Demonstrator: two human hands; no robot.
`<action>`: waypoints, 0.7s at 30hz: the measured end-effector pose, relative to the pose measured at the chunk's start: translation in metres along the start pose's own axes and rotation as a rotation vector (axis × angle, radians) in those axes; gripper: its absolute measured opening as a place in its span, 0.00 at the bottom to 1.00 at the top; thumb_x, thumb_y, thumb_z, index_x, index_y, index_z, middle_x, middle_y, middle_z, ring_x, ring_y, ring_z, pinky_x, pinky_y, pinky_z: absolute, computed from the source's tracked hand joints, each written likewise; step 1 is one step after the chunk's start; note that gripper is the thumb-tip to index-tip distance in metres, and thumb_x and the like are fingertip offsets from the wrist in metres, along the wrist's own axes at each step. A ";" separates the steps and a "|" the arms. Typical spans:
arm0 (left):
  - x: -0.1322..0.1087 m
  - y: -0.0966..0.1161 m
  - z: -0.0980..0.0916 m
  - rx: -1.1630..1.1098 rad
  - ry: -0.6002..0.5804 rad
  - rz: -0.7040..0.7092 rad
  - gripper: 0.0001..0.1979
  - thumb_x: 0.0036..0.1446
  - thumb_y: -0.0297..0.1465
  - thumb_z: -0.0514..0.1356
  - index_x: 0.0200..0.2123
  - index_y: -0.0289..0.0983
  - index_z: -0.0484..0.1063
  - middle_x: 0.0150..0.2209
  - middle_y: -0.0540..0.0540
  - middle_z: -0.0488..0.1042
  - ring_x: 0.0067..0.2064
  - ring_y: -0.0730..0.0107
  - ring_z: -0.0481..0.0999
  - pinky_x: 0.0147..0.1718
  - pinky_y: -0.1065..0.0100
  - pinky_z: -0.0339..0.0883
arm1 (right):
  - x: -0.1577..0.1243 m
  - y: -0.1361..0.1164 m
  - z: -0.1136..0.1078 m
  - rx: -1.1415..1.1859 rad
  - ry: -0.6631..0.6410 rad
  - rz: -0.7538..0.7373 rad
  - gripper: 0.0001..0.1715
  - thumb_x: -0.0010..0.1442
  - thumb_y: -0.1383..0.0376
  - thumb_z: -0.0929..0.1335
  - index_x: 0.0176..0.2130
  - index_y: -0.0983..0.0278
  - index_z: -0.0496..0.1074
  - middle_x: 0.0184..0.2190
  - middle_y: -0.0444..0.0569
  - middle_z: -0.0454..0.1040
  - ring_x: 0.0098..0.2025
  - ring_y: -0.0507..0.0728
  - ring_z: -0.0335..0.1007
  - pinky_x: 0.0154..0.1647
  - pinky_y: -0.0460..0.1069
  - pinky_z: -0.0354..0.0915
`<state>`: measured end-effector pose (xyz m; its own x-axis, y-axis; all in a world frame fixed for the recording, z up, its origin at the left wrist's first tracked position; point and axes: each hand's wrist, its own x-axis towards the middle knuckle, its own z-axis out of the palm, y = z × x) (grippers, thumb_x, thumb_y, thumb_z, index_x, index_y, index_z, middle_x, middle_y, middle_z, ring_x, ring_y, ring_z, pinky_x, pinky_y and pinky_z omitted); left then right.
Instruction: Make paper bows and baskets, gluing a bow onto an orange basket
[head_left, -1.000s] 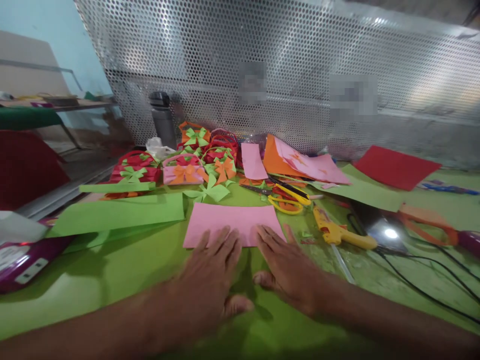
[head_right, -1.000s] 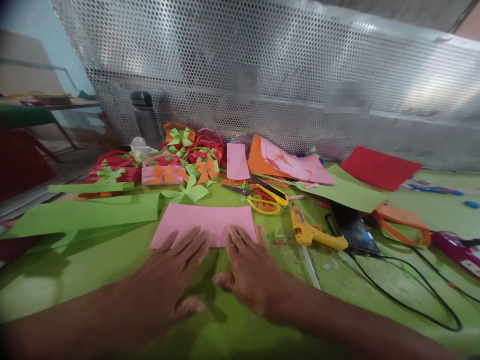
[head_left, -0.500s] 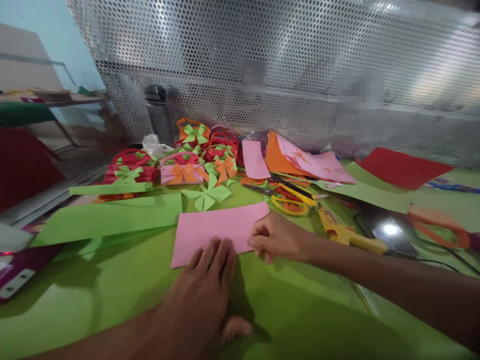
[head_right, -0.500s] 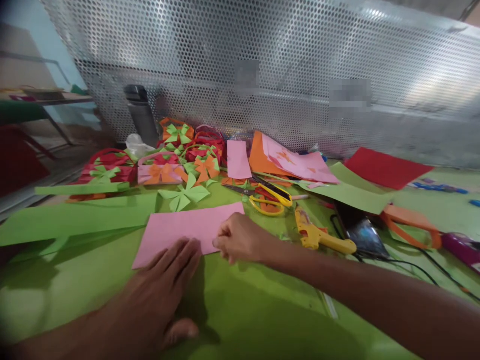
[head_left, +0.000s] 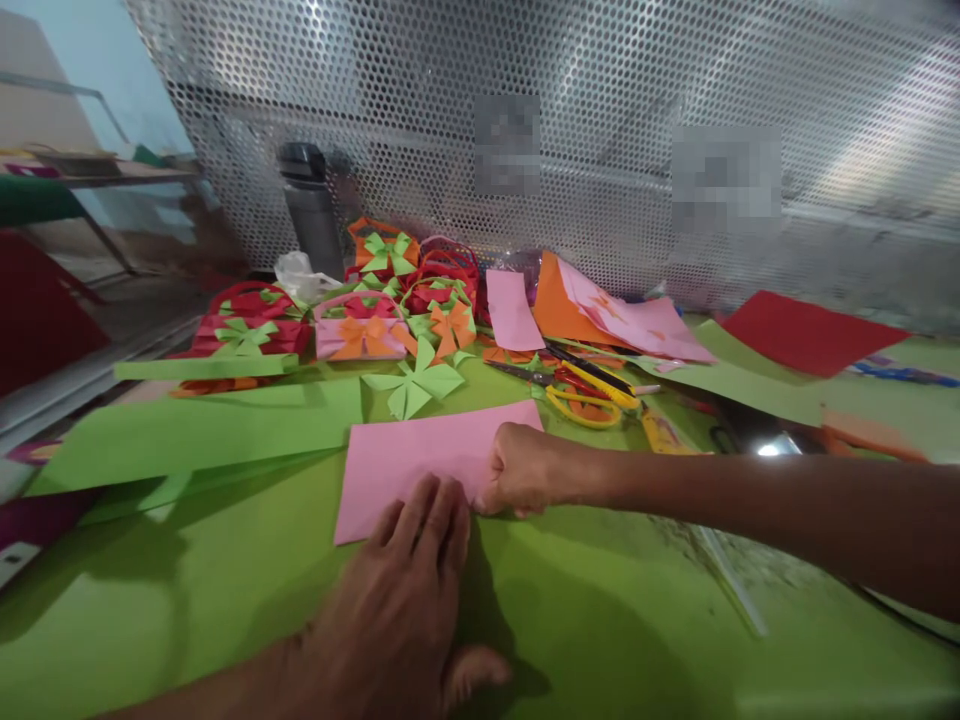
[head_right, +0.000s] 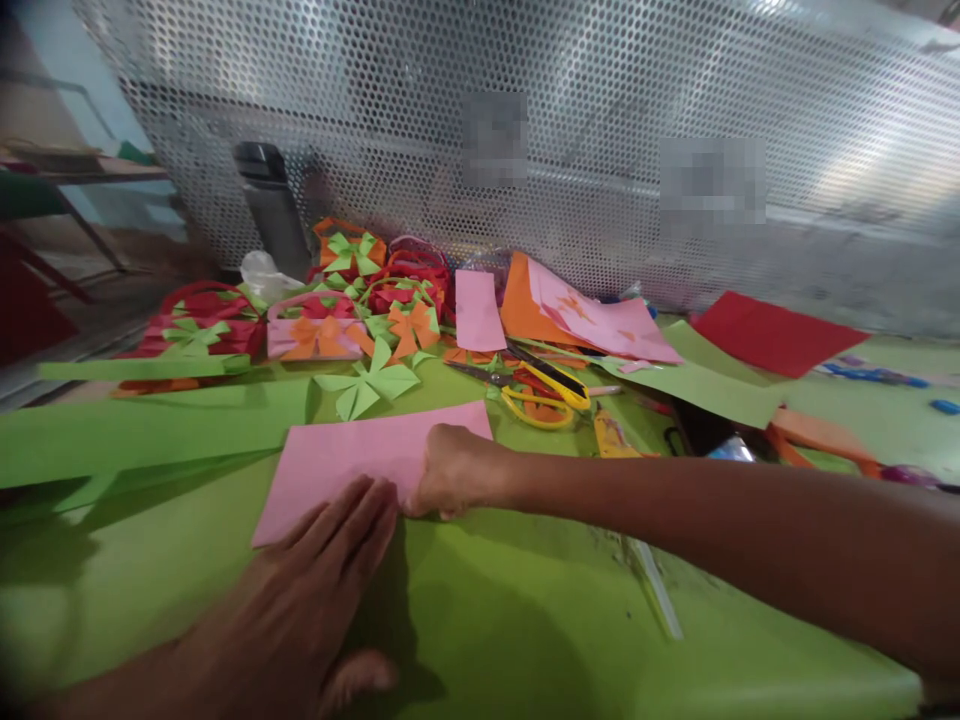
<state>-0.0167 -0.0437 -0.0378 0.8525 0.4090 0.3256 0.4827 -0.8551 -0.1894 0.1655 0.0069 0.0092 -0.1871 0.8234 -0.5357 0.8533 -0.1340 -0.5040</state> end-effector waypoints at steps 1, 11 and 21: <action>0.000 0.000 -0.001 0.000 0.003 0.001 0.48 0.56 0.58 0.41 0.49 0.14 0.70 0.49 0.16 0.68 0.51 0.32 0.70 0.44 0.46 0.63 | -0.001 0.002 -0.001 -0.001 -0.001 -0.005 0.14 0.41 0.64 0.69 0.12 0.64 0.64 0.09 0.41 0.63 0.13 0.48 0.58 0.13 0.42 0.53; -0.018 0.005 0.026 -0.101 -0.029 -0.133 0.48 0.53 0.61 0.44 0.60 0.23 0.59 0.61 0.25 0.58 0.62 0.36 0.53 0.55 0.45 0.52 | -0.019 0.036 -0.015 0.025 0.030 -0.010 0.13 0.44 0.65 0.67 0.13 0.64 0.63 0.10 0.41 0.63 0.14 0.47 0.58 0.14 0.42 0.52; -0.018 0.006 0.017 -0.090 -0.094 -0.166 0.46 0.53 0.58 0.48 0.60 0.24 0.59 0.62 0.28 0.56 0.64 0.39 0.49 0.58 0.47 0.50 | -0.032 0.074 -0.025 0.004 0.107 0.062 0.16 0.46 0.63 0.67 0.13 0.64 0.62 0.10 0.41 0.64 0.13 0.47 0.55 0.14 0.43 0.51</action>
<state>-0.0258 -0.0509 -0.0606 0.7800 0.5707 0.2567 0.6013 -0.7971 -0.0552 0.2466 -0.0153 0.0058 -0.0808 0.8677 -0.4905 0.8594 -0.1886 -0.4752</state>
